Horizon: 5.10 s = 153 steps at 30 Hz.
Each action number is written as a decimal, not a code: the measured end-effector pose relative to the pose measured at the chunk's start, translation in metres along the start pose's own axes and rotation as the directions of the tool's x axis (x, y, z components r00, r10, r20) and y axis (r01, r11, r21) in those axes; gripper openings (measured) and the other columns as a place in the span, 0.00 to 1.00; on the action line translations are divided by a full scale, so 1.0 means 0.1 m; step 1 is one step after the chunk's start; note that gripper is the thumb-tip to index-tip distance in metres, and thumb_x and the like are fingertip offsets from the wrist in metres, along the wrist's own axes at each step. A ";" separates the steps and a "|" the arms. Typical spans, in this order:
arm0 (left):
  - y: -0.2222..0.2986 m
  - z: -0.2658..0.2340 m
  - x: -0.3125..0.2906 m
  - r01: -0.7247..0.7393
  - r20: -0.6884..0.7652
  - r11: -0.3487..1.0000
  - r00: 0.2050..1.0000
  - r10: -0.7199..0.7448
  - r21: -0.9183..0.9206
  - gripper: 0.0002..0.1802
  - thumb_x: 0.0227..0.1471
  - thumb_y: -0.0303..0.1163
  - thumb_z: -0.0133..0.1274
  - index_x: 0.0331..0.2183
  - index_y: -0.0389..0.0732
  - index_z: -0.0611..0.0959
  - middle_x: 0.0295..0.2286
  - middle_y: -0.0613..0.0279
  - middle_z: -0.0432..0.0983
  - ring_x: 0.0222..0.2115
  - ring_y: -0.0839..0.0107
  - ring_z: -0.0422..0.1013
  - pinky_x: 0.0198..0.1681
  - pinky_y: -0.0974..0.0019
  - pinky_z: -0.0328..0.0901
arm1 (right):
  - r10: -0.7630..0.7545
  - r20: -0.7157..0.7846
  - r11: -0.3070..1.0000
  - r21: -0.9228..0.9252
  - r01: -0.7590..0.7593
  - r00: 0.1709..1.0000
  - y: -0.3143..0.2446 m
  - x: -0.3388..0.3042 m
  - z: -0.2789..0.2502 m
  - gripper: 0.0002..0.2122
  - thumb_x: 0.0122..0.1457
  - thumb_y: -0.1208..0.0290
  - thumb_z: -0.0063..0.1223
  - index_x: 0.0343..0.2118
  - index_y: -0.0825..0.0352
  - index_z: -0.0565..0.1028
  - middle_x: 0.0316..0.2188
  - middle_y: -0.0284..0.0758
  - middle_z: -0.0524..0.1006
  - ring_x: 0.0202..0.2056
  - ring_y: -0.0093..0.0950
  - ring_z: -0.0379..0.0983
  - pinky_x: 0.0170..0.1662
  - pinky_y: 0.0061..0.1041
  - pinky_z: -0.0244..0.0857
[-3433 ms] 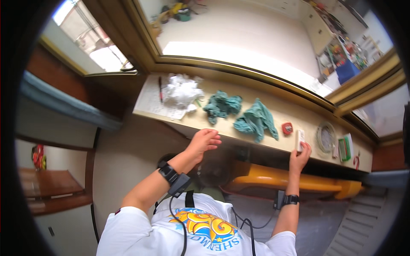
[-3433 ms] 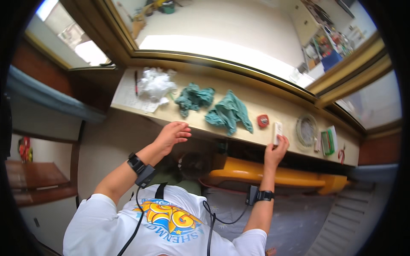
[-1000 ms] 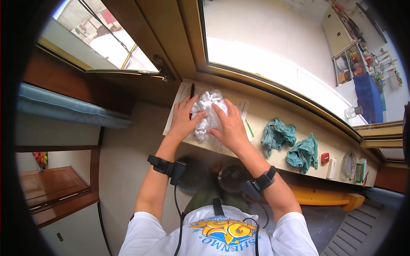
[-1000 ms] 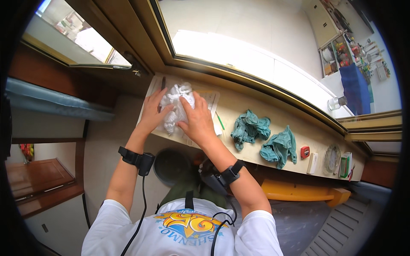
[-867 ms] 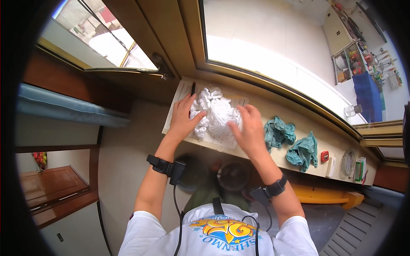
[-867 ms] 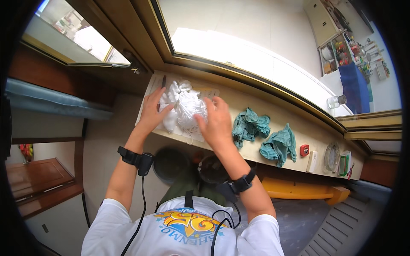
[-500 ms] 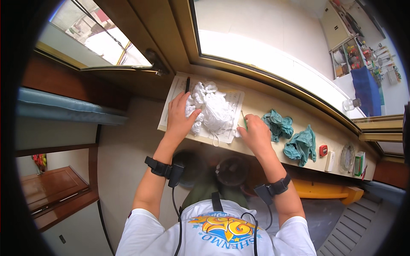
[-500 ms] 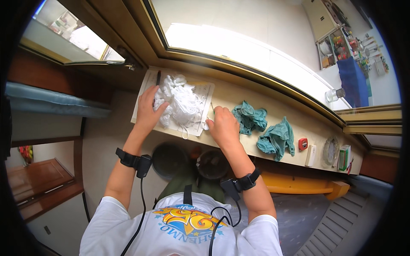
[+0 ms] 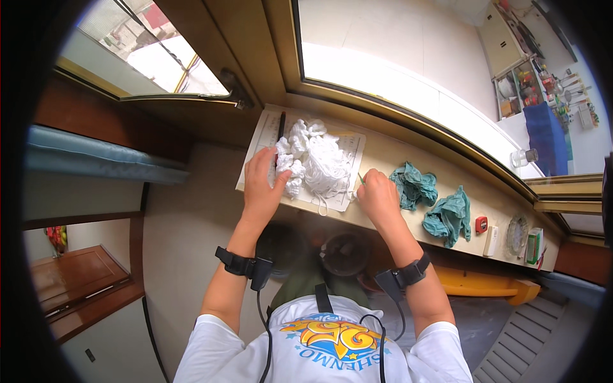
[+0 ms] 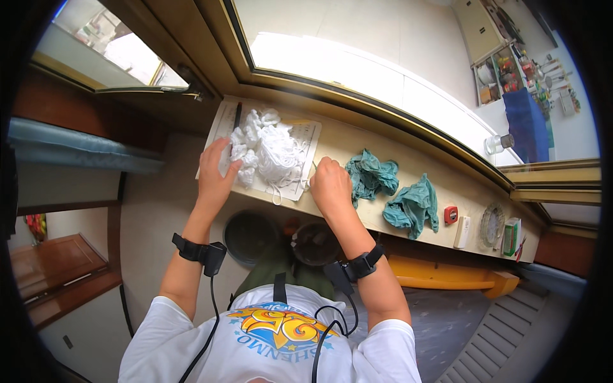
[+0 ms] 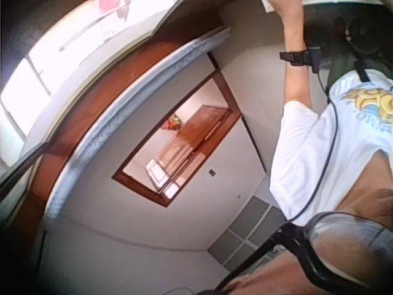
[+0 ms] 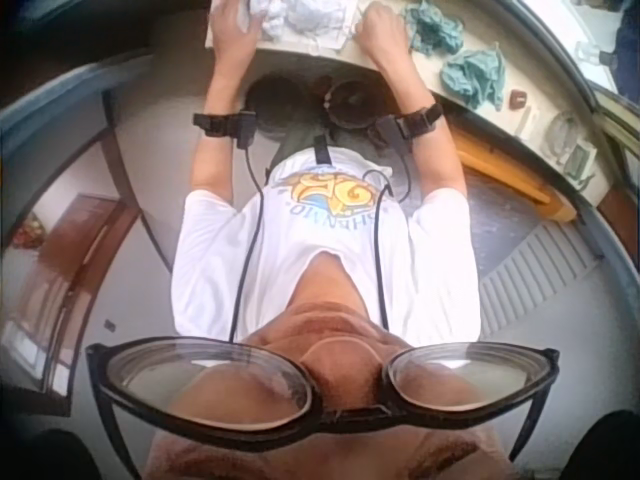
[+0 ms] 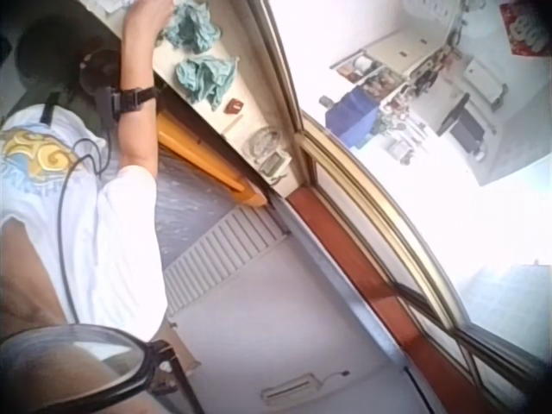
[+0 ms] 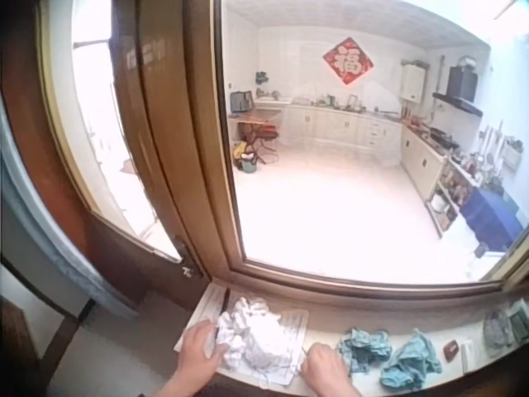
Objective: Cleaning a calculator and a window/door frame using a cleaning cloth.
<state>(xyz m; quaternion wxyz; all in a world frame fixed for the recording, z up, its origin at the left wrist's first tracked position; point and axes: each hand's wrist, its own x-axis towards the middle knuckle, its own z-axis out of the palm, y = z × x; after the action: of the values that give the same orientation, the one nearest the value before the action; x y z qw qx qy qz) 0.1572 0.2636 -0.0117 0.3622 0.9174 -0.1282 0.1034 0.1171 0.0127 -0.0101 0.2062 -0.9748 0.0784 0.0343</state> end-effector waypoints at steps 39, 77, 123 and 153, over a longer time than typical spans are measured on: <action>-0.49 -0.18 0.51 0.405 0.050 0.904 0.909 -0.414 0.138 0.10 0.45 0.33 0.57 0.33 0.43 0.80 0.26 0.62 0.77 0.28 0.63 0.74 0.33 0.62 0.67 | 0.154 0.043 0.802 0.579 -0.150 0.987 -0.14 0.18 0.08 0.13 0.49 0.69 0.58 0.37 0.69 0.77 0.28 0.39 0.79 0.29 0.29 0.76 0.36 0.27 0.69; -0.79 -0.45 0.07 0.483 0.158 0.860 0.874 -0.460 -0.165 0.06 0.46 0.25 0.57 0.29 0.32 0.80 0.20 0.56 0.77 0.21 0.73 0.72 0.27 0.70 0.65 | 0.202 0.142 0.920 0.311 -0.238 0.969 -0.16 0.00 -0.08 0.11 0.49 0.64 0.58 0.29 0.68 0.76 0.26 0.39 0.78 0.32 0.38 0.75 0.36 0.34 0.68; -0.23 -0.10 0.50 -0.190 0.107 0.982 0.976 0.188 0.008 0.08 0.41 0.25 0.56 0.30 0.40 0.81 0.33 0.61 0.73 0.38 0.59 0.68 0.41 0.60 0.64 | 0.241 0.005 0.929 0.287 -0.232 0.971 -0.06 0.31 0.05 0.10 0.49 0.70 0.53 0.34 0.67 0.73 0.26 0.41 0.78 0.33 0.42 0.75 0.38 0.38 0.67; -0.26 -0.27 0.14 0.472 0.095 0.851 0.859 -0.503 0.230 0.12 0.41 0.32 0.62 0.30 0.40 0.77 0.27 0.63 0.73 0.31 0.61 0.72 0.34 0.58 0.66 | 0.201 0.088 0.836 0.504 -0.218 0.976 0.06 0.35 0.14 0.09 0.48 0.75 0.52 0.34 0.69 0.76 0.25 0.43 0.78 0.29 0.38 0.77 0.35 0.33 0.69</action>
<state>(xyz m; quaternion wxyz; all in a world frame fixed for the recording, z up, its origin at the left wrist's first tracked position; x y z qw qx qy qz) 0.1755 0.2980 -0.0050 0.2724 0.9564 0.0930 -0.0500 0.1502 0.0079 -0.0285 0.4533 -0.8700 0.1874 0.0500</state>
